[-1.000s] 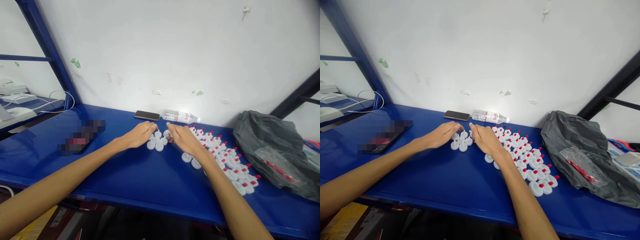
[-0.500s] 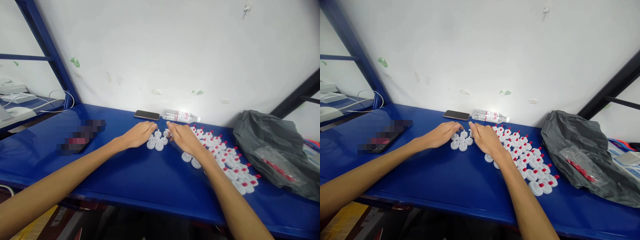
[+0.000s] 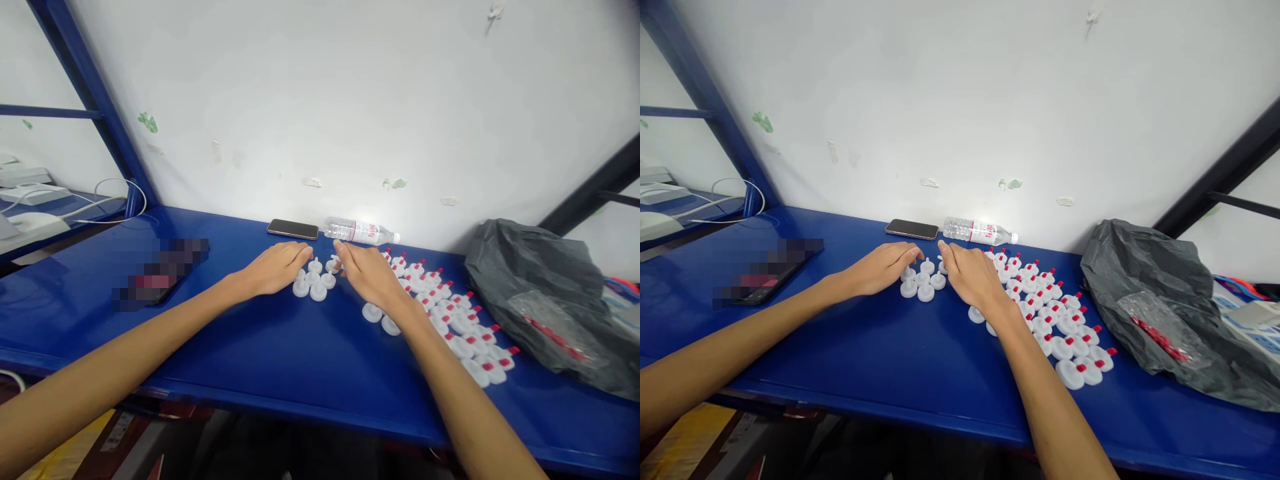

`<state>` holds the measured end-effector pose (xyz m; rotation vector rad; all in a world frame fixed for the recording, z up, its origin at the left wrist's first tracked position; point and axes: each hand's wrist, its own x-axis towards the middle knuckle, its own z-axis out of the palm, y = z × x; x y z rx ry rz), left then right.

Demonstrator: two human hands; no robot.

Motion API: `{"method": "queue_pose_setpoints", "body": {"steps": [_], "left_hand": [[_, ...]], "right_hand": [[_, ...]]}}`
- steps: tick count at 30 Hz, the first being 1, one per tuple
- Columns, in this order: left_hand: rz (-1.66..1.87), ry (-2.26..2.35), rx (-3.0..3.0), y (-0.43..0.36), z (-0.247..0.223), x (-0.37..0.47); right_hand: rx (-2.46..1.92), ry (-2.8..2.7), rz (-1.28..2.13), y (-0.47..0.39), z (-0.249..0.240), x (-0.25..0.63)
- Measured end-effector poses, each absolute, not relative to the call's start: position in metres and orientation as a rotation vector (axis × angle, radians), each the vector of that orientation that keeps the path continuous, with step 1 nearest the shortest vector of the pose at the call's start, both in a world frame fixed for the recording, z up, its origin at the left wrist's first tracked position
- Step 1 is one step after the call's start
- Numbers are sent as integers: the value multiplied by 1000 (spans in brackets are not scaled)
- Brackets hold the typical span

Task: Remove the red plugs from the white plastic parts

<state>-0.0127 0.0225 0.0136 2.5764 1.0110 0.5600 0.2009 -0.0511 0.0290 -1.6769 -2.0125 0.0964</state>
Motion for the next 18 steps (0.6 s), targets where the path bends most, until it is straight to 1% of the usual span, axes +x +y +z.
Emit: {"method": "queue_pose_setpoints", "body": {"steps": [5, 9, 12, 18], "left_hand": [[588, 1014, 2623, 23, 14, -12], [650, 1041, 2666, 21, 17, -11], [703, 981, 2675, 20, 18, -11], [705, 946, 2691, 22, 12, -11]], "right_hand": [[-1816, -1870, -43, -51, 32, 202], [-1852, -1854, -10, -50, 30, 202], [-1847, -1906, 10, -48, 25, 201], [-1808, -1957, 72, -46, 19, 200]]}}
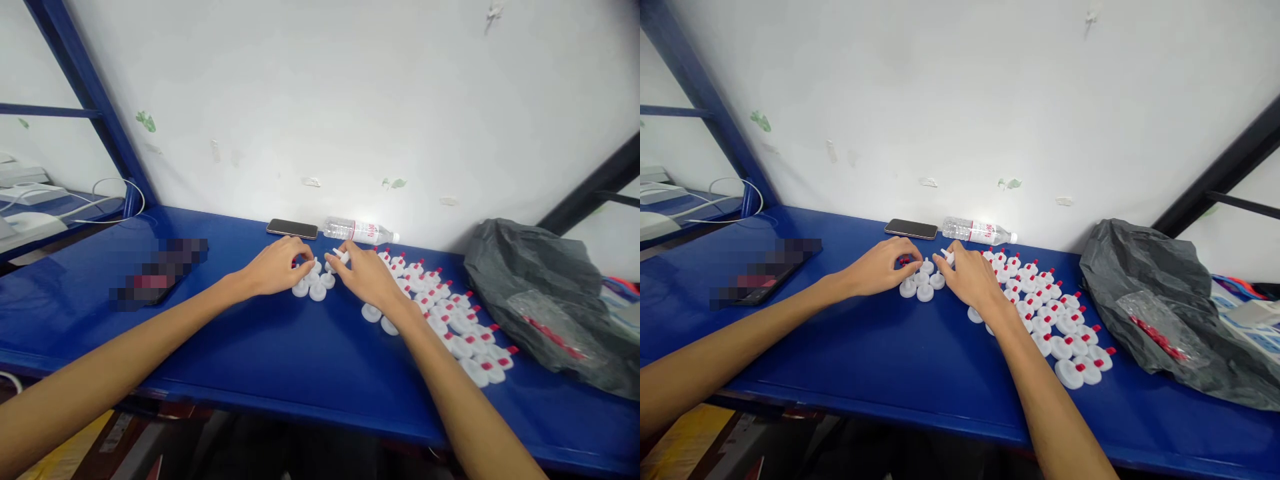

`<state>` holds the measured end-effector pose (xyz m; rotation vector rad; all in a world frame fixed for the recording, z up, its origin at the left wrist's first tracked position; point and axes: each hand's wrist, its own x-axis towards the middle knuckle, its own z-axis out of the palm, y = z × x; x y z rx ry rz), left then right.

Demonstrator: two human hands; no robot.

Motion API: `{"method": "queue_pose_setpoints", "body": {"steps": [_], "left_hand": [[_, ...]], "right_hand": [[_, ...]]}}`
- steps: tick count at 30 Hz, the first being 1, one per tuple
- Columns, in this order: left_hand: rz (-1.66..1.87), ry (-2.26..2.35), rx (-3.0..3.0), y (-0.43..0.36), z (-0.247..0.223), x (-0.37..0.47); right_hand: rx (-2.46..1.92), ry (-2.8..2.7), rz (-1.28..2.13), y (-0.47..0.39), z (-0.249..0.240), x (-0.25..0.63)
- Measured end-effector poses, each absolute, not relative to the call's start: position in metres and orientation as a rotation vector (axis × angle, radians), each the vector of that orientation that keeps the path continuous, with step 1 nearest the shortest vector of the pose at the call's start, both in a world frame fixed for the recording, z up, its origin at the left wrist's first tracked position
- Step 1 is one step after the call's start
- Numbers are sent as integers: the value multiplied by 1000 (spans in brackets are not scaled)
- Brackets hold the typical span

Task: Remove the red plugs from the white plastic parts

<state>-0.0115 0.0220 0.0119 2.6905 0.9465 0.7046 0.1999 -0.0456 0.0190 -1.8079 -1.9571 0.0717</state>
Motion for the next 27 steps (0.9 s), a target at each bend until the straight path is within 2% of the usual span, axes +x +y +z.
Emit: {"method": "queue_pose_setpoints", "body": {"steps": [10, 18, 27], "left_hand": [[741, 1047, 2626, 19, 23, -10], [718, 979, 2663, 24, 14, -11], [726, 1077, 2630, 24, 21, -13]], "right_hand": [[-1667, -1961, 237, -46, 19, 200], [-1634, -1964, 261, -47, 18, 200], [-1810, -1859, 79, -49, 26, 200]]}}
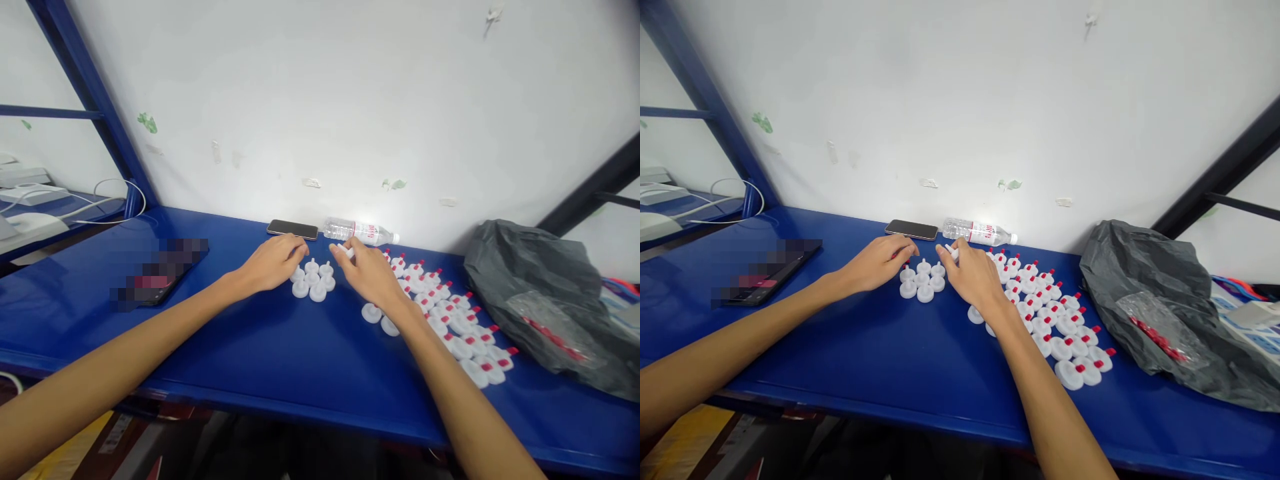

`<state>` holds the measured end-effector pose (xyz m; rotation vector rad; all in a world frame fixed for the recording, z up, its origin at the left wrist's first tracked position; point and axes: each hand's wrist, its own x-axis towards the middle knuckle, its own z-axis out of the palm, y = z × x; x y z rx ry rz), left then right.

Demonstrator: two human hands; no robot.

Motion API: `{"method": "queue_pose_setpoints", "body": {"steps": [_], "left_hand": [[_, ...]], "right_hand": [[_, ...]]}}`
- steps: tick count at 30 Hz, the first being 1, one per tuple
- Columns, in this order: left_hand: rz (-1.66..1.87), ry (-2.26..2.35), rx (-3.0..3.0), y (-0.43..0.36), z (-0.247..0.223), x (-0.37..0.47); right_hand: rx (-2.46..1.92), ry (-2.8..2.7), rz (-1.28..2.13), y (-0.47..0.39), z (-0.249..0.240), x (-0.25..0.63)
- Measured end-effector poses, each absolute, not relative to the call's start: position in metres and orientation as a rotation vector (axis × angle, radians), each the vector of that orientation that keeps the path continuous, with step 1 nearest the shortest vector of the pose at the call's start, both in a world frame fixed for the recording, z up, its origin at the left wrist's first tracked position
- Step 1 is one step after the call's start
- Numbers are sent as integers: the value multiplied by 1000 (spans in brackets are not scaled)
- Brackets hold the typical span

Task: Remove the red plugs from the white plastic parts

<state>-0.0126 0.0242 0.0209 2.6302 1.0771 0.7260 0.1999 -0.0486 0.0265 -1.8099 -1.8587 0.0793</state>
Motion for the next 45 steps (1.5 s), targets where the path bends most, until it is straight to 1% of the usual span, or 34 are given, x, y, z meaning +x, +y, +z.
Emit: {"method": "queue_pose_setpoints", "body": {"steps": [3, 6, 10, 14, 18, 21, 24, 27, 36, 40, 45], "left_hand": [[853, 1127, 2589, 26, 26, -15], [946, 1056, 2442, 24, 32, -15], [966, 859, 2232, 15, 36, -9], [992, 844, 2190, 10, 37, -4], [1062, 810, 2166, 17, 38, -7], [1078, 949, 2259, 27, 38, -15], [1003, 1198, 2572, 36, 36, -24], [813, 1337, 2791, 41, 36, -29], [213, 1841, 2767, 37, 40, -39], [237, 1868, 2713, 37, 39, -40], [296, 1826, 2635, 36, 40, -36]], "right_hand": [[-1802, -1811, 84, -50, 29, 202], [-1672, -1848, 125, -52, 29, 202], [-1463, -1947, 146, -55, 27, 195], [-1352, -2014, 132, -58, 27, 188], [-1359, -2016, 81, -58, 31, 187], [-1572, -1977, -116, -54, 34, 194], [-1816, -1910, -261, -50, 35, 208], [-1962, -1844, -235, -47, 32, 225], [-2182, -1773, -149, -46, 26, 234], [-2140, -1775, -147, -46, 27, 230], [-1980, -1717, -130, -49, 35, 227]]}}
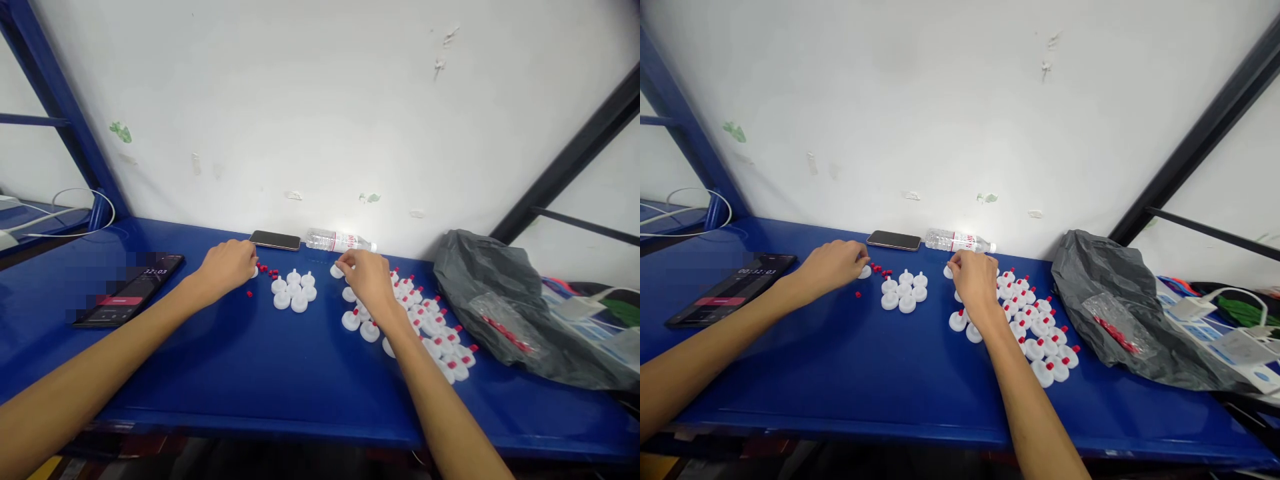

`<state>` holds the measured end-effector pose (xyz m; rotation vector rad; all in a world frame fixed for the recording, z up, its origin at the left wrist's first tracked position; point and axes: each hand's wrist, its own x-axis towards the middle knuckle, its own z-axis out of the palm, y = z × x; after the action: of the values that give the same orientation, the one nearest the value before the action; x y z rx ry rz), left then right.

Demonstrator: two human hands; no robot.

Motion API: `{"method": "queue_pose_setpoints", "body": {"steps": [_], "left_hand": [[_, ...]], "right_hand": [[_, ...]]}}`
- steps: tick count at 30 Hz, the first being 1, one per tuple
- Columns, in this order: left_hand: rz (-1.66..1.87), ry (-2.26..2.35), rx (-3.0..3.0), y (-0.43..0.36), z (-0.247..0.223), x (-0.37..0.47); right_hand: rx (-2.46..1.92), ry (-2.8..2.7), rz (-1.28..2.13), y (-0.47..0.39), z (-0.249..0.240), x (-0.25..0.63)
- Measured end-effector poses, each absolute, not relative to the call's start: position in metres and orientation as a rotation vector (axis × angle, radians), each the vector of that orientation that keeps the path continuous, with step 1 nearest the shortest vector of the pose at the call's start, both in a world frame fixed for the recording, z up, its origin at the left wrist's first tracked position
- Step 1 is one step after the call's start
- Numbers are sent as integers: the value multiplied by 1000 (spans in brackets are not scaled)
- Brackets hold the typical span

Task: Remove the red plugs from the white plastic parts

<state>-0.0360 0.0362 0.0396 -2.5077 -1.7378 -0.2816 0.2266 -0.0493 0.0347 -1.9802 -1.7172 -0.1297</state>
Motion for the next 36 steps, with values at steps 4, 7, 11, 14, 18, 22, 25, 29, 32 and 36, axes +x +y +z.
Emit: {"method": "queue_pose_setpoints", "body": {"steps": [4, 7, 11, 14, 18, 22, 25, 29, 32, 36], "left_hand": [[-519, -1672, -2531, 29, 44, -29], [-828, -1374, -2727, 21, 47, -23], [-967, -1036, -3034, 11, 44, -16], [-1002, -946, -3140, 9, 41, -13], [-1048, -891, -3190, 8, 39, -11], [-1124, -978, -3128, 7, 38, -9], [-1194, -1077, -3071, 8, 37, -9], [-1353, -1202, -3056, 8, 39, -9], [-1510, -1248, -3142, 6, 41, -9], [-1672, -1256, -3252, 2, 41, -7]], "right_hand": [[-1818, -1696, -79, -50, 39, 222], [-1612, -1713, -33, -51, 39, 214], [-1314, -1755, 78, -54, 37, 196], [-1213, -1789, 146, -57, 34, 185], [-1158, -1809, 190, -56, 29, 182], [-1101, -1825, 282, -56, 28, 184], [-1060, -1842, 378, -59, 29, 182], [-1058, -1827, 235, -58, 26, 181], [-1170, -1877, 86, -55, 22, 181], [-1223, -1897, -38, -55, 19, 179]]}}
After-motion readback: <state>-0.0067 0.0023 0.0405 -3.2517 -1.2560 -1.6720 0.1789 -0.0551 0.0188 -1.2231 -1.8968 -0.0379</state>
